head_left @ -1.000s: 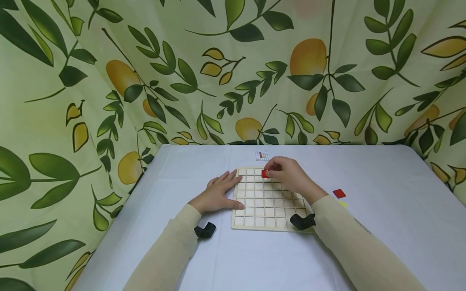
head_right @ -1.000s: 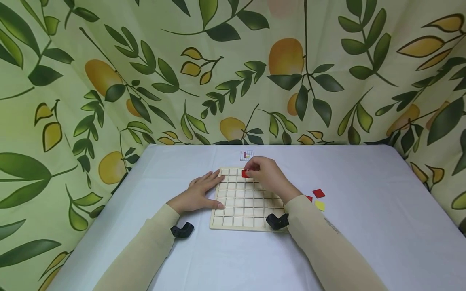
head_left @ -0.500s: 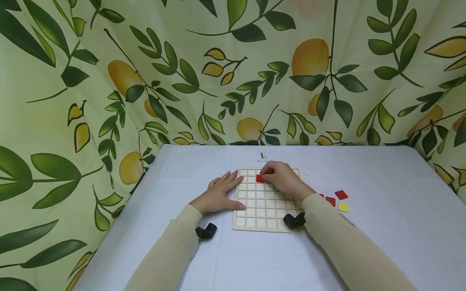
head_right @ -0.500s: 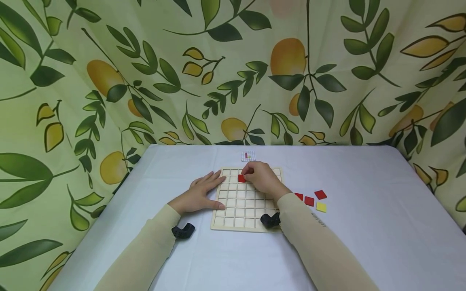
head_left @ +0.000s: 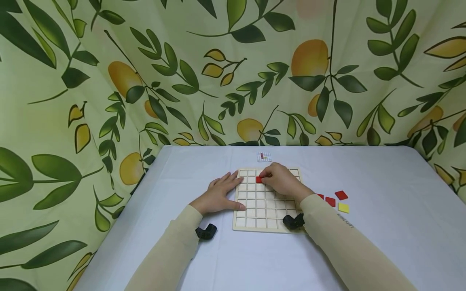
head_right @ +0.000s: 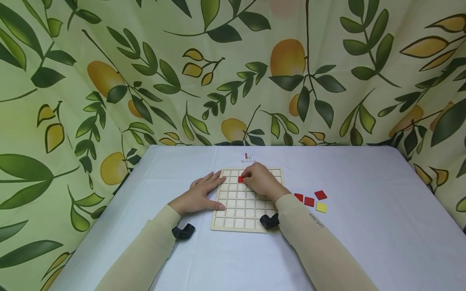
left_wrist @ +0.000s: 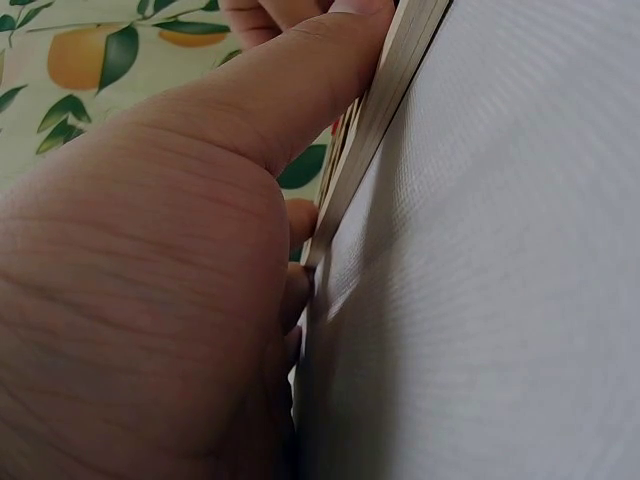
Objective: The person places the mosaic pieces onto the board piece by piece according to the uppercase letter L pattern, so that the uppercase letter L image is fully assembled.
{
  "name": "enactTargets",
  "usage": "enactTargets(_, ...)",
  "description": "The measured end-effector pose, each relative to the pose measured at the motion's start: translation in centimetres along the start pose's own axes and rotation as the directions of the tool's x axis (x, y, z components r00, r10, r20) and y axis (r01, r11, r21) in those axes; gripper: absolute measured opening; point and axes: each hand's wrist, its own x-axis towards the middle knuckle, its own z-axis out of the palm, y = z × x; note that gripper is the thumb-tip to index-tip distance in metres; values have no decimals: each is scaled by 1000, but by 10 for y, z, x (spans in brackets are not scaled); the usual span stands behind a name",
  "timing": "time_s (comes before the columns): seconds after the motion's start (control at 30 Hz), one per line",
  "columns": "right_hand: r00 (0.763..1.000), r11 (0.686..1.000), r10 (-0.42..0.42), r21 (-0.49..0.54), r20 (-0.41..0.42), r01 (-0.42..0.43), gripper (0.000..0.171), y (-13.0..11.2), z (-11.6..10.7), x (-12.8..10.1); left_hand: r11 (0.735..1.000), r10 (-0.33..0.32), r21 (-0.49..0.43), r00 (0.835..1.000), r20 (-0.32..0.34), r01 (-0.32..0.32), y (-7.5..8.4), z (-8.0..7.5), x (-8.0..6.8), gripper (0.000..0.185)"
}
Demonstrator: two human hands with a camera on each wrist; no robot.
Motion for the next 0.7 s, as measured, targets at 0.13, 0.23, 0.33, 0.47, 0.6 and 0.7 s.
enactTargets(0.13, 1000, 1000, 12, 7, 3, -12, 17, -1, 0, 0, 1000, -3, -2, 1000, -4, 3, 1, 0, -1, 109)
enactTargets(0.23, 1000, 999, 20, 28, 15, -21, 20, -2, -1, -2, 1000, -3, -1, 1000, -5, 3, 1, 1, -1, 109)
enactTargets(0.33, 999, 996, 20, 81, 30, -23, 29, -2, -3, -5, 1000, -3, -1, 1000, -5, 3, 1, 2, 0, 109)
enactTargets(0.47, 999, 984, 19, 175, 29, -23, 47, -4, -11, -11, 1000, -4, 3, 1000, -7, 4, 1, 3, 0, 109)
enactTargets(0.6, 1000, 955, 2, 296, 31, -11, 60, -8, -23, -19, 1000, -11, 1, 1000, -9, 11, 1, 4, 0, 109)
enactTargets(0.7, 999, 928, -20, 373, 32, 7, 63, -11, -33, -26, 1000, -13, 4, 1000, -10, 13, 1, 4, 0, 109)
